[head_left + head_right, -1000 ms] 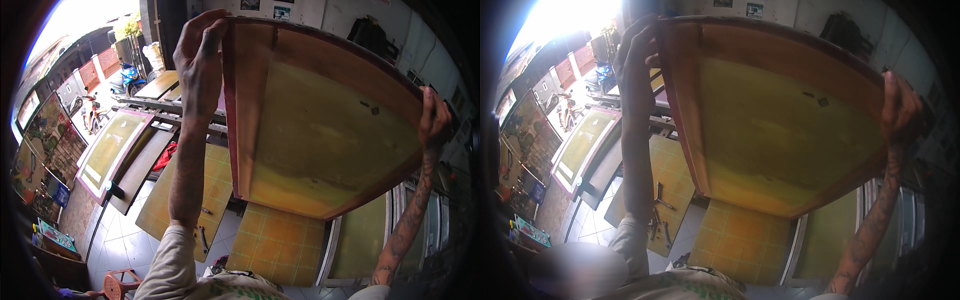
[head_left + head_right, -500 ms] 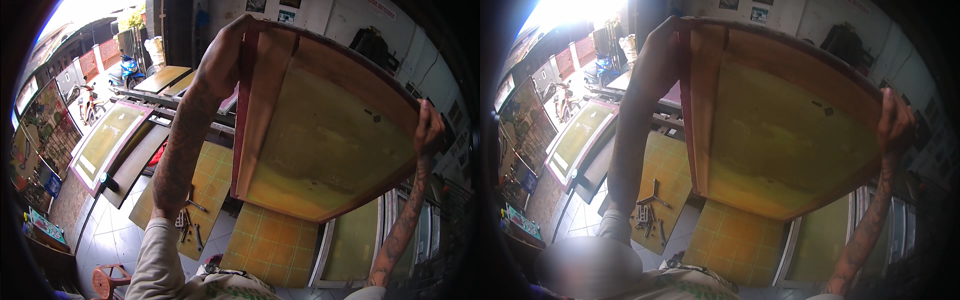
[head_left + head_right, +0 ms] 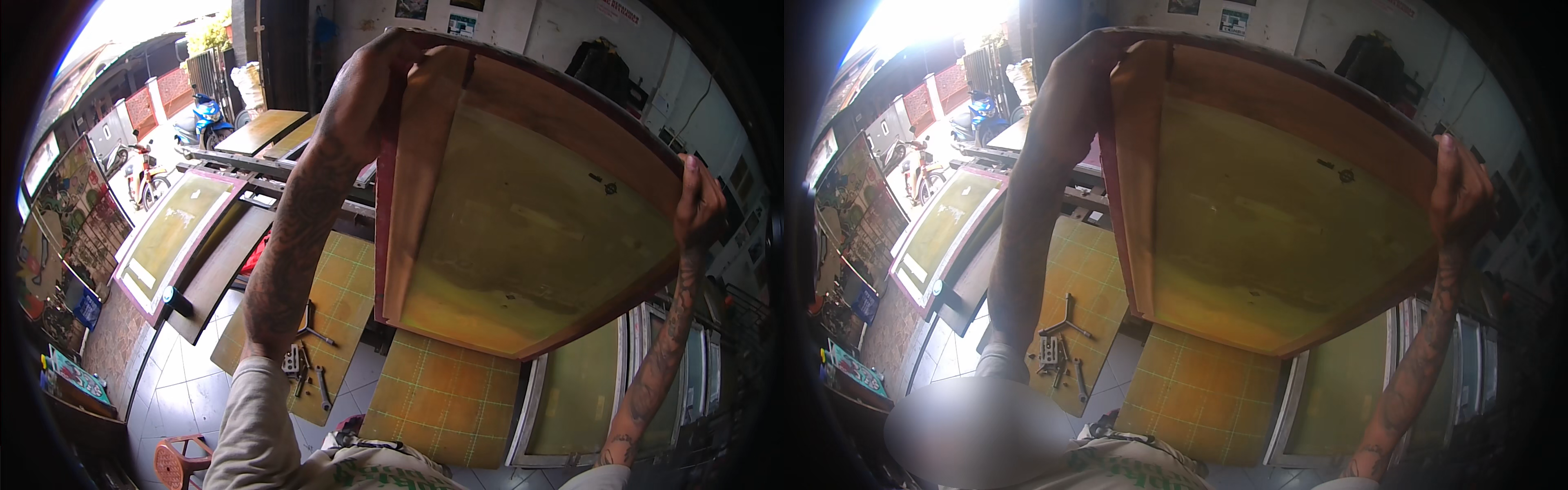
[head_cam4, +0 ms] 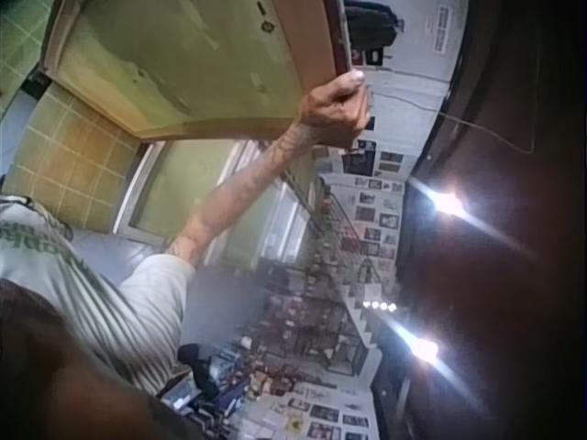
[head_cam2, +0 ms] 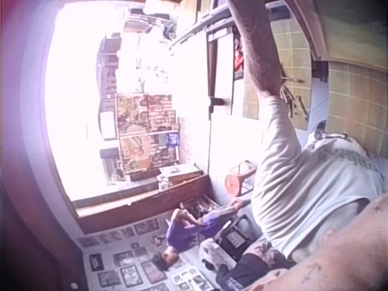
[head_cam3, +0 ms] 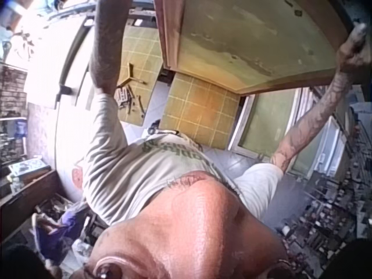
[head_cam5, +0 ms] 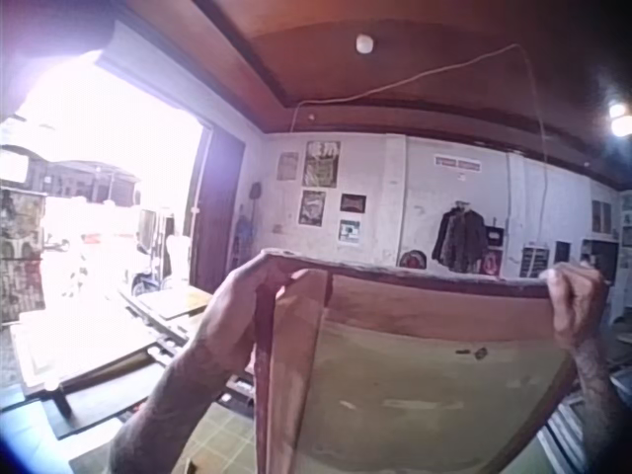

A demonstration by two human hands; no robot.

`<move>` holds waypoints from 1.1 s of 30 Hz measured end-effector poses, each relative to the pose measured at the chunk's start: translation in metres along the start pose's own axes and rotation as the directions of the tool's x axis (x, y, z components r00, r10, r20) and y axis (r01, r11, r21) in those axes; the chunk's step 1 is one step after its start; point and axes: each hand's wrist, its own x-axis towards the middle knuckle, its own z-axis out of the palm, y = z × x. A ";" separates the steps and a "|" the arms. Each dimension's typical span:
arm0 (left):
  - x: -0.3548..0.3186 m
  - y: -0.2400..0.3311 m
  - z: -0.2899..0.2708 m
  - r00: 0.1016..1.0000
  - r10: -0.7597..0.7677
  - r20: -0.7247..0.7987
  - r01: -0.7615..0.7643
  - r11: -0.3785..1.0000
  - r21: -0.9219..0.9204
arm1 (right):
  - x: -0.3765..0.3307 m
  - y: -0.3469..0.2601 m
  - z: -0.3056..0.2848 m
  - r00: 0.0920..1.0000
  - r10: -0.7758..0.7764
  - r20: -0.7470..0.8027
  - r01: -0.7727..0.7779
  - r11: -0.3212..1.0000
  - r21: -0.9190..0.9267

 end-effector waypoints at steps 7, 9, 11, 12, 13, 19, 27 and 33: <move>-0.011 -0.015 -0.002 0.933 0.361 -0.013 -0.353 0.920 0.172 | -0.001 0.002 0.000 1.000 -0.025 -0.014 0.025 1.000 -0.018; -0.020 -0.032 0.004 0.799 0.587 -0.128 -0.526 0.787 0.323 | -0.001 0.006 0.003 0.995 -0.089 -0.050 0.089 0.996 -0.009; -0.031 -0.041 0.008 0.682 0.716 -0.146 -0.563 0.643 0.519 | -0.002 0.007 -0.003 0.996 -0.081 -0.027 0.081 0.996 -0.025; -0.030 -0.044 0.006 0.615 0.783 -0.098 -0.568 0.525 0.634 | -0.002 0.005 -0.003 0.997 -0.081 -0.011 0.080 0.997 -0.023; -0.030 -0.049 0.004 0.546 0.837 -0.037 -0.555 0.395 0.732 | -0.002 0.005 -0.003 0.997 -0.072 -0.003 0.072 0.997 -0.017; -0.027 -0.056 0.009 0.427 0.897 0.116 -0.500 0.127 0.857 | -0.001 0.000 -0.002 0.998 -0.051 -0.026 0.051 0.999 0.009; -0.028 -0.047 0.025 0.488 0.873 -0.014 -0.398 0.237 0.886 | 0.000 0.003 0.002 0.999 -0.040 -0.025 0.040 0.999 -0.023; -0.021 -0.057 0.029 0.465 0.885 -0.038 -0.396 0.246 0.884 | 0.001 -0.001 0.008 1.000 -0.016 -0.018 0.016 1.000 0.004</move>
